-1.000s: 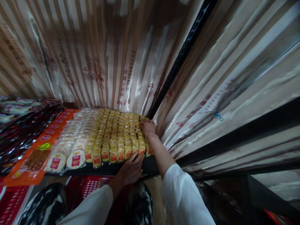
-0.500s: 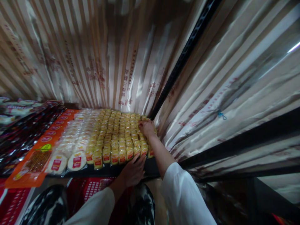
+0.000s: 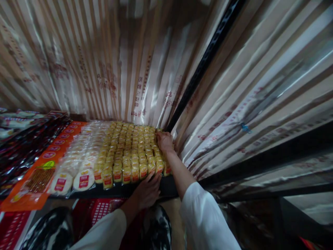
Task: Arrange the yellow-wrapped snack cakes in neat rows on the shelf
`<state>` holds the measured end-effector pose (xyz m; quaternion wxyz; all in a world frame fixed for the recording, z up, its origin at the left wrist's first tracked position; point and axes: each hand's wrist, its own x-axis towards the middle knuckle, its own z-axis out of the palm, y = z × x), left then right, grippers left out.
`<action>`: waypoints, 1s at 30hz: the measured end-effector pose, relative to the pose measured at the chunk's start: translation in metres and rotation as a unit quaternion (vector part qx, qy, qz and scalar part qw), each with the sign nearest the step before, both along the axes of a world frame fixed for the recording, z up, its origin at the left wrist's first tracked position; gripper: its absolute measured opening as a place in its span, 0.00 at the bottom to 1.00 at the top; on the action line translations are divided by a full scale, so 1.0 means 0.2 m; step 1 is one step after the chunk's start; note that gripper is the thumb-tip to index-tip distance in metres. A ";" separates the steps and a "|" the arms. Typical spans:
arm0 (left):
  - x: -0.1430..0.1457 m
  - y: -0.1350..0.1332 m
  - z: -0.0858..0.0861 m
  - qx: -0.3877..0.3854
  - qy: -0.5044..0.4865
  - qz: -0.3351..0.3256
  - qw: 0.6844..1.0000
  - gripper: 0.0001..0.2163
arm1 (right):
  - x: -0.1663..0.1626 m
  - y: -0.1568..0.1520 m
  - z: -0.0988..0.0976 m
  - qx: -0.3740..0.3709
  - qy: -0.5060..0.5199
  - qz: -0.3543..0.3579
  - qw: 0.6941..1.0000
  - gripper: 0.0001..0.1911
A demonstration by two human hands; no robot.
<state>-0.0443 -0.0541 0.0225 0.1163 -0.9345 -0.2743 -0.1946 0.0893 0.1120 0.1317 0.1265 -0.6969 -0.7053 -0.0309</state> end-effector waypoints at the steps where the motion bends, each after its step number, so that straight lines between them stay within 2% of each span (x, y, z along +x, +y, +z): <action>1: 0.00 0.00 0.00 0.001 -0.001 0.001 1.000 0.21 | 0.00 0.00 0.00 -0.002 0.002 -0.006 1.000 0.17; 8: 0.00 0.00 -0.01 0.005 -0.002 0.007 1.000 0.21 | -0.03 0.04 -0.01 -0.039 -0.001 0.015 0.999 0.22; 12: 0.00 -0.01 -0.02 0.016 -0.006 0.009 1.000 0.20 | -0.01 0.06 -0.02 -0.031 0.024 -0.001 0.999 0.23; 15: 0.00 -0.01 -0.04 0.007 0.001 0.009 1.000 0.21 | -0.02 0.09 -0.03 -0.023 0.042 -0.021 0.999 0.24; 20: 0.00 -0.01 -0.06 -0.015 0.002 0.007 1.000 0.21 | -0.03 0.14 -0.05 -0.048 0.054 -0.001 0.997 0.28; 25: 0.01 0.00 -0.06 -0.015 0.000 0.012 1.000 0.21 | -0.01 0.16 -0.08 0.001 0.079 -0.049 0.996 0.26; 30: 0.02 0.00 -0.07 -0.011 0.000 0.009 1.000 0.22 | -0.03 0.20 -0.09 -0.014 0.074 -0.033 0.997 0.28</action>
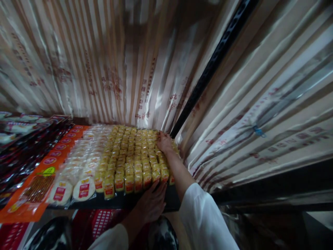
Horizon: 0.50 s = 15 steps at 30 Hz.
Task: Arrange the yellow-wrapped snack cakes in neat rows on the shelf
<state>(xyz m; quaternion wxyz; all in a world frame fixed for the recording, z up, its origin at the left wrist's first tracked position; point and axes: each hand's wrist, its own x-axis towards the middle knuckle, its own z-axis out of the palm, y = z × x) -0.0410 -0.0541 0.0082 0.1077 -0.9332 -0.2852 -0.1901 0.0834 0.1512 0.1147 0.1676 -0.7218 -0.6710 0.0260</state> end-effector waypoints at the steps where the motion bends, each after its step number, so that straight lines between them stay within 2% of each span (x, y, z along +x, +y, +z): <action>1: 0.00 0.00 0.00 -0.004 0.004 0.001 1.000 0.21 | 0.00 0.01 0.01 -0.001 0.000 0.003 1.000 0.28; 7: -0.01 -0.01 0.04 -0.018 0.015 -0.004 1.000 0.22 | 0.02 0.05 0.08 0.039 -0.008 -0.017 0.999 0.24; 11: -0.01 -0.01 0.04 -0.039 0.017 0.008 0.999 0.22 | -0.03 0.09 0.07 -0.001 -0.032 0.004 0.999 0.24; 15: -0.01 -0.01 0.05 -0.019 0.018 0.005 1.000 0.21 | -0.04 0.09 0.09 -0.014 -0.015 0.031 0.999 0.26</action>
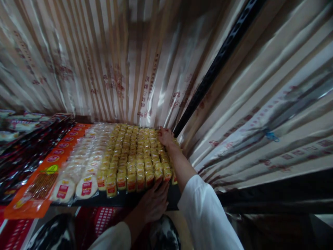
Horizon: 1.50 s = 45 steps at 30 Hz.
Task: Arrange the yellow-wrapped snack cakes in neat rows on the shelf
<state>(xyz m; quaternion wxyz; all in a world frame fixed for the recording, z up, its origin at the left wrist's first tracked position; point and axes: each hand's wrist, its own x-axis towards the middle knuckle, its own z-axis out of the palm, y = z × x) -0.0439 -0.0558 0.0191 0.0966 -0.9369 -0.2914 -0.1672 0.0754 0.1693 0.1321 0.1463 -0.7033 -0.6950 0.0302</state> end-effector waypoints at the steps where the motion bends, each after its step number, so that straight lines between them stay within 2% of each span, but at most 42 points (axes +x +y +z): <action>1: 0.00 0.00 0.01 0.008 -0.001 0.000 1.000 0.21 | 0.00 -0.02 0.01 0.010 0.012 0.002 1.000 0.26; 5: 0.00 0.01 0.05 0.021 0.001 -0.011 1.000 0.22 | 0.00 -0.23 0.10 0.105 0.096 0.000 0.990 0.21; 7: -0.01 0.01 0.06 0.019 0.010 -0.019 1.000 0.22 | -0.02 -0.42 0.12 0.163 0.157 -0.020 0.974 0.23; 9: -0.01 0.01 0.07 0.016 0.013 -0.027 0.999 0.22 | -0.03 -0.65 0.09 0.212 0.197 -0.040 0.956 0.23; 11: -0.02 0.01 0.07 0.009 0.010 -0.043 0.999 0.20 | -0.04 -0.88 0.02 0.238 0.202 -0.070 0.947 0.23; 13: -0.03 0.01 0.05 0.003 -0.001 -0.061 0.998 0.19 | -0.04 -1.08 -0.09 0.228 0.201 -0.086 0.949 0.22; 17: -0.04 0.00 0.03 0.019 -0.015 -0.057 0.998 0.19 | -0.02 -1.29 -0.32 0.174 0.201 -0.125 0.956 0.20; 21: -0.04 -0.02 0.05 0.020 0.002 -0.045 0.999 0.19 | -0.01 -1.31 -0.44 0.149 0.191 -0.120 0.963 0.25; 27: -0.03 -0.02 0.07 0.008 0.021 -0.025 0.999 0.21 | 0.04 -1.25 -0.49 0.153 0.207 -0.094 0.962 0.28; 33: -0.01 0.00 0.07 0.007 0.034 -0.077 0.996 0.21 | 0.10 -1.23 -0.57 0.191 0.263 -0.099 0.940 0.27; 40: 0.12 0.02 0.06 -0.028 0.044 -0.075 0.996 0.23 | 0.14 -1.20 -0.57 0.223 0.313 -0.075 0.920 0.25; 45: 0.12 0.03 0.01 -0.052 0.014 -0.054 0.997 0.25 | 0.15 -1.20 -0.56 0.222 0.319 -0.056 0.919 0.24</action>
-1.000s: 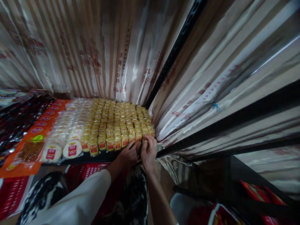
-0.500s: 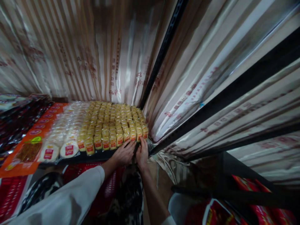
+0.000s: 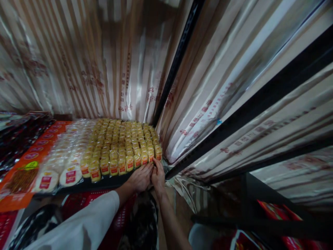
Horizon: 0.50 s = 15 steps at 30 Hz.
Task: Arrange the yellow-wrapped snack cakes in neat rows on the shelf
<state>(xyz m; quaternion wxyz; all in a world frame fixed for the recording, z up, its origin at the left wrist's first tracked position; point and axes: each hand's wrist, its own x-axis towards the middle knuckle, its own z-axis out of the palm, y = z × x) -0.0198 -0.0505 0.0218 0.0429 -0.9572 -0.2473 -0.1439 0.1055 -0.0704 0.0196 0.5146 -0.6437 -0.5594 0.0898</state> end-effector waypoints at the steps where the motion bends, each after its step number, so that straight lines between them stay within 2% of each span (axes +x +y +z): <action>1: 0.00 0.00 -0.01 -0.001 -0.008 0.002 1.000 0.25 | 0.00 0.00 0.00 0.003 0.000 0.002 1.000 0.23; 7: 0.00 0.00 -0.03 -0.008 -0.045 0.002 0.999 0.27 | -0.04 -0.01 0.02 0.009 -0.027 -0.023 0.999 0.21; 11: 0.01 0.00 -0.02 -0.017 -0.072 -0.007 0.997 0.26 | -0.08 0.00 0.15 0.023 -0.071 -0.048 0.996 0.20; 15: 0.01 -0.01 -0.03 -0.005 -0.085 -0.011 0.996 0.22 | -0.08 0.10 0.30 -0.001 -0.091 -0.045 0.995 0.22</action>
